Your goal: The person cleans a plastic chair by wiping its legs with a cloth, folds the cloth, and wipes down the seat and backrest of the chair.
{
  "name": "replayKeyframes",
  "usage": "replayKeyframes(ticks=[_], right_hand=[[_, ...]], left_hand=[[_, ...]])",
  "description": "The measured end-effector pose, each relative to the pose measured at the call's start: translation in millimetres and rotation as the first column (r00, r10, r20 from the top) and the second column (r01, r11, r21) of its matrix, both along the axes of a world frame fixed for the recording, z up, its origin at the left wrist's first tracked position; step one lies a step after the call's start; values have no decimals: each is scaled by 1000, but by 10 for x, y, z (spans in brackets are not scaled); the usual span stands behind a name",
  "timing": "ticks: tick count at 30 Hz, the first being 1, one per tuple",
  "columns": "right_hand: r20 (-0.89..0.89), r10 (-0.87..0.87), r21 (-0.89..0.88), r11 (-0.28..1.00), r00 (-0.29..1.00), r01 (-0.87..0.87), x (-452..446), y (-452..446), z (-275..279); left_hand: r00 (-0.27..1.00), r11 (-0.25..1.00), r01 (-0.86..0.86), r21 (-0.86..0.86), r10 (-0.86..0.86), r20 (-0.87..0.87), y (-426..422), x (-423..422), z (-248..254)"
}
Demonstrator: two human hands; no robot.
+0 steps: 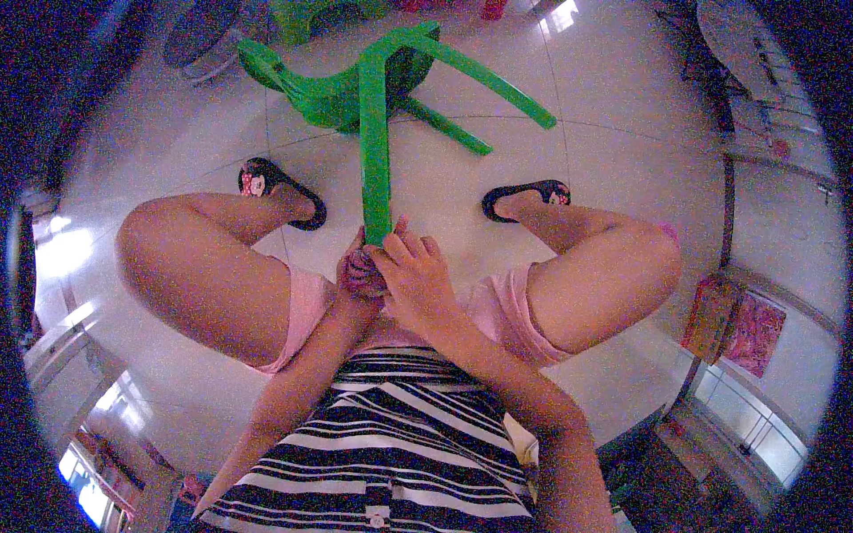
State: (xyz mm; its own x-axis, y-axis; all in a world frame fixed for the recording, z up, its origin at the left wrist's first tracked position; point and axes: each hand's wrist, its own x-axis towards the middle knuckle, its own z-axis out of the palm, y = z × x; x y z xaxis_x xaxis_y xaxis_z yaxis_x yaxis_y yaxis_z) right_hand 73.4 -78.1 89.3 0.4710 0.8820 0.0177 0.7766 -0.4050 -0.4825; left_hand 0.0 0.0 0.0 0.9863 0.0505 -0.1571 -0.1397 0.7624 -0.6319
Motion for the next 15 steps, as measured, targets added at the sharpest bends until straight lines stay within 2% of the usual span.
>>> replayKeyframes(ticks=[3,5,8,11,14,15], right_hand=[[0,-14,-23,1000,1000,14,-47,29,6],[18,-22,-112,993,1000,24,-40,-27,0],[36,-50,-100,994,998,53,-14,-13,-28],[50,-98,33,995,994,97,-15,41,-9],[30,-110,23,994,993,109,-4,56,-13],[36,-115,17,993,993,115,-3,61,-9]], left_hand=[[999,966,-22,257,28,-18,-3,-67,-92],[990,947,-5,322,50,-132,-105,-60,-176],[981,927,11,374,64,-186,-97,-7,-85],[998,993,-49,104,53,-36,-125,10,-240],[997,962,-65,267,71,-12,-163,-15,-337],[993,975,-108,194,97,68,-151,7,-290]])
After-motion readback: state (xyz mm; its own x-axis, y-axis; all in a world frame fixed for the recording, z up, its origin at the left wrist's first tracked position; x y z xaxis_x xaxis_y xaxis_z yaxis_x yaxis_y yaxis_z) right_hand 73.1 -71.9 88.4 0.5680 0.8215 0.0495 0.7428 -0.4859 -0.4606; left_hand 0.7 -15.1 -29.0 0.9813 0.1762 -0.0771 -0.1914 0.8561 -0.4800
